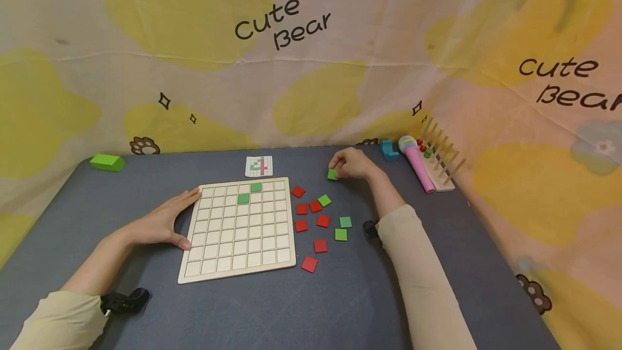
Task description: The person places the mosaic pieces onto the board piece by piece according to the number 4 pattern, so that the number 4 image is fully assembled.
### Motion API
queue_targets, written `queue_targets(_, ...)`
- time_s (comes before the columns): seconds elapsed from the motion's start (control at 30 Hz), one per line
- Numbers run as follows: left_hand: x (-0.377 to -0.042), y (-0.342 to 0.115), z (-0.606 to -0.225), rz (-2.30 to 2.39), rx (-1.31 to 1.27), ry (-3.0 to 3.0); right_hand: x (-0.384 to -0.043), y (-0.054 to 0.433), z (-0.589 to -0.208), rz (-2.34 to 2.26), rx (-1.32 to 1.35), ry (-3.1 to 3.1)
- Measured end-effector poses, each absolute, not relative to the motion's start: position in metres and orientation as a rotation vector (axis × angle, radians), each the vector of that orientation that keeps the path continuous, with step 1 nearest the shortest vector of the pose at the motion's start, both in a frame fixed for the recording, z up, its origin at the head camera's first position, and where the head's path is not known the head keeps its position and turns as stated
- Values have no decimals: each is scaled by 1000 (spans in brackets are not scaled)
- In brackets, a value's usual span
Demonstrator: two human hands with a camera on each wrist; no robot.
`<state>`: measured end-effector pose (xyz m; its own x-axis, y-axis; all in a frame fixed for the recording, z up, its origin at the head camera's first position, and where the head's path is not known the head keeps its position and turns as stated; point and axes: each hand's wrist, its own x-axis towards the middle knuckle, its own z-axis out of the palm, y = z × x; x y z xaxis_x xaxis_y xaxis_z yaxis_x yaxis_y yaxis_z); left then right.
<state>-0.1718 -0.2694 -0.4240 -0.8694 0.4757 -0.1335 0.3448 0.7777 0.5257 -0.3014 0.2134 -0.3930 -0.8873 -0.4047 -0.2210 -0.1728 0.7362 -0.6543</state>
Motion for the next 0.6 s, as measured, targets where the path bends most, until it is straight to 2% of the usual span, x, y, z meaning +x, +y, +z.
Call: queue_targets(0.6, -174, -270, -426, 735, 624, 2699, -283, 135, -391, -1013, -606, 2633)
